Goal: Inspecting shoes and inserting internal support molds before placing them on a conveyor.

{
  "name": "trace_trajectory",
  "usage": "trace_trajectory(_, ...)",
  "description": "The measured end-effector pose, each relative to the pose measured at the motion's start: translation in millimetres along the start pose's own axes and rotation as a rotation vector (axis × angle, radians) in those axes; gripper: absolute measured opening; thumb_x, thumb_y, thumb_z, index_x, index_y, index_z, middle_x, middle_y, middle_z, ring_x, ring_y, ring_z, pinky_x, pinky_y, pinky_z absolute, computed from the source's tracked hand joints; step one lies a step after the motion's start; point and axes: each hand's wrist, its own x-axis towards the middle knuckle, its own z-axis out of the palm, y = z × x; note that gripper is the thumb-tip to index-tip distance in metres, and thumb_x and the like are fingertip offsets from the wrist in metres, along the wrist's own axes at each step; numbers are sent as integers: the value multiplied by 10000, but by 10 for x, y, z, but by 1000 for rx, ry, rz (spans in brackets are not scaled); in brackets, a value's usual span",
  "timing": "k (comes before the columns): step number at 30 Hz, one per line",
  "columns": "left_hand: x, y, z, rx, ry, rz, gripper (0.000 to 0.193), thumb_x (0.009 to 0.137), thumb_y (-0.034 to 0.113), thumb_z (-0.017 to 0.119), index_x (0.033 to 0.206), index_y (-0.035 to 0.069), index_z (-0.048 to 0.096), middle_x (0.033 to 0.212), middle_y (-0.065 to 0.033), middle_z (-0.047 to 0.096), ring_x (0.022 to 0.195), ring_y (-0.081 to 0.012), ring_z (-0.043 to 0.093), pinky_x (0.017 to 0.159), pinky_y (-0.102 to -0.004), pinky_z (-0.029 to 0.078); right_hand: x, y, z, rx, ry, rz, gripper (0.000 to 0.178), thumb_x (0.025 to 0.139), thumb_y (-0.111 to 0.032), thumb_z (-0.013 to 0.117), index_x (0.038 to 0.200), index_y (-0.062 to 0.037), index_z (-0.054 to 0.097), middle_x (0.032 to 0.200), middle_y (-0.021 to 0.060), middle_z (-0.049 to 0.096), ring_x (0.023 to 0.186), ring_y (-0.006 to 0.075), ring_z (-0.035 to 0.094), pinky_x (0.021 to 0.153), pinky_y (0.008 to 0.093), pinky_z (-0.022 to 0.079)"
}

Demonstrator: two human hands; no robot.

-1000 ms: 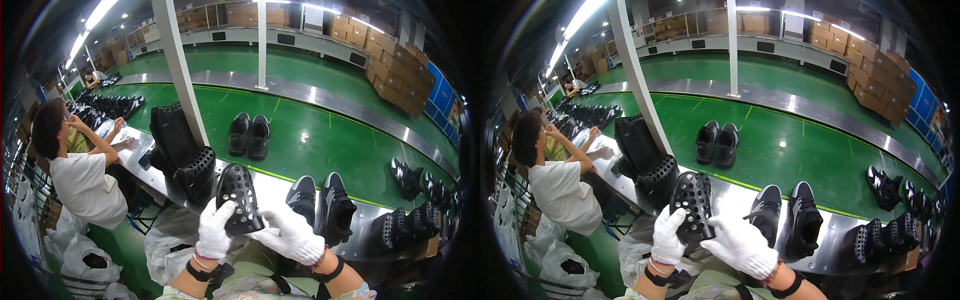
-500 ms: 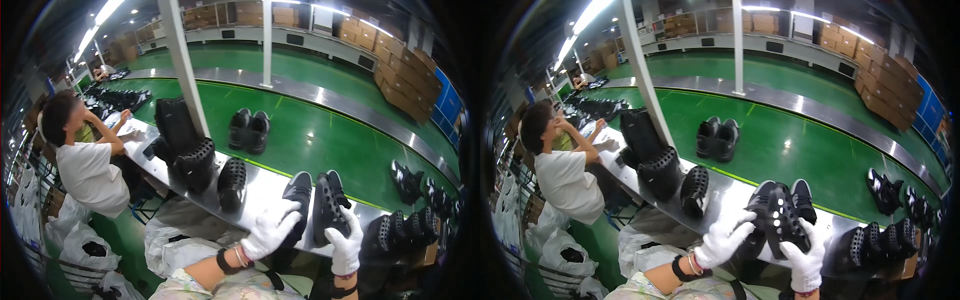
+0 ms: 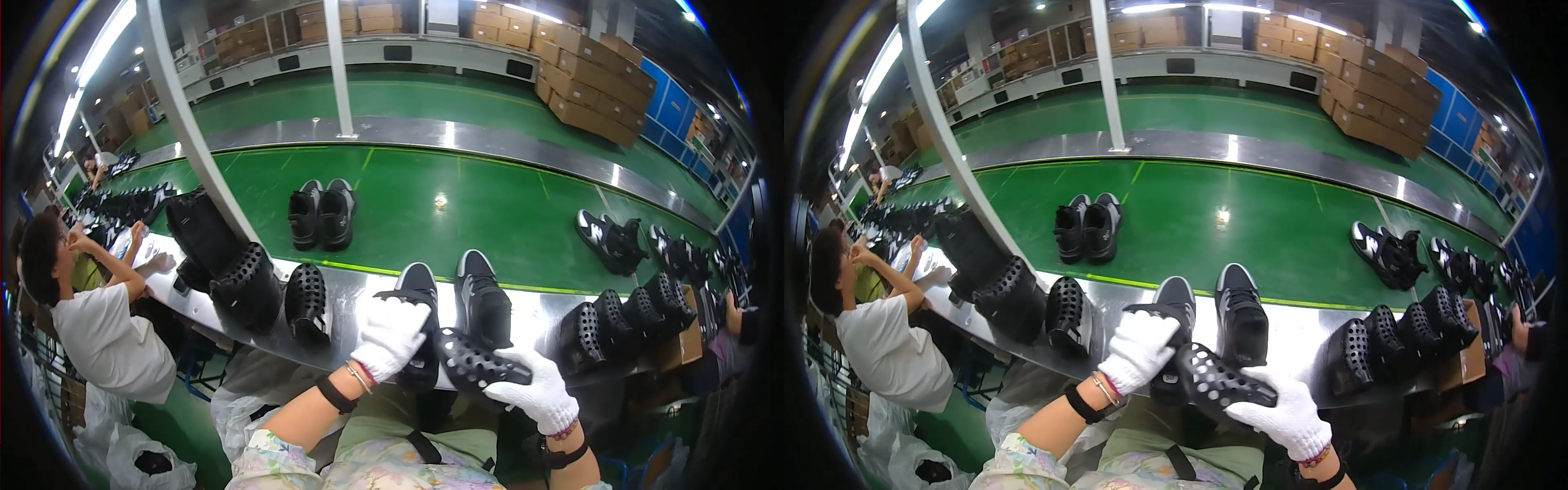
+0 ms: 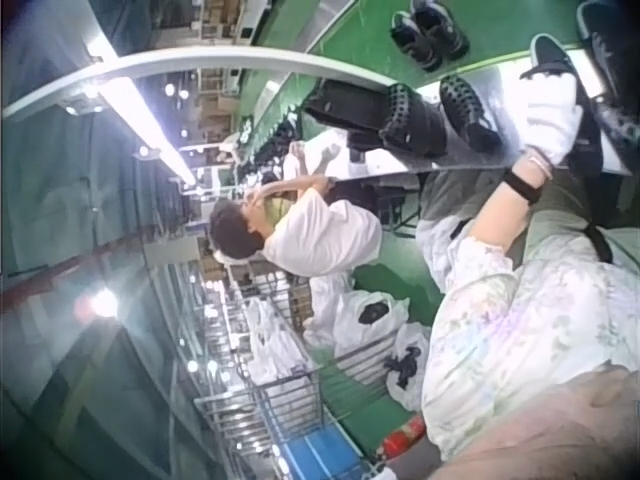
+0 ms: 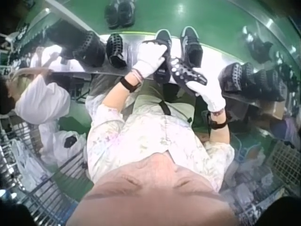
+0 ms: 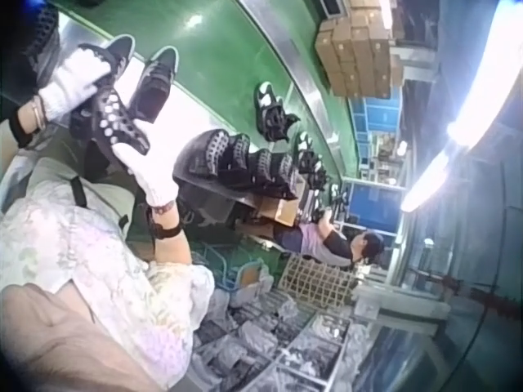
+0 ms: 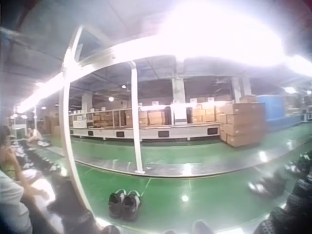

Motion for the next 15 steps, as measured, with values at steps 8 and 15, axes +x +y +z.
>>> trace_trajectory(8, 14, 36, -47, -247, 94, -26, 264, 782, 249, 749, 1016, 128, 725, 939, -120, 728, 909, -337, 684, 855, -432, 526, 451, -267, 161, -564, -142, -76, 557, 737, -429, 840, 1106, -34, 706, 879, 119, 740, 774, 220, 718, 727, 337, 570)
trace_trajectory(15, 32, -19, -34, -508, 217, -53, 191, 827, 162, 707, 993, 69, 725, 949, -135, 733, 893, -321, 708, 819, -392, 562, 773, -292, 909, -831, 119, -317, 576, 787, -490, 795, 1115, -50, 619, 796, 164, 711, 728, 326, 718, 669, 415, 565)
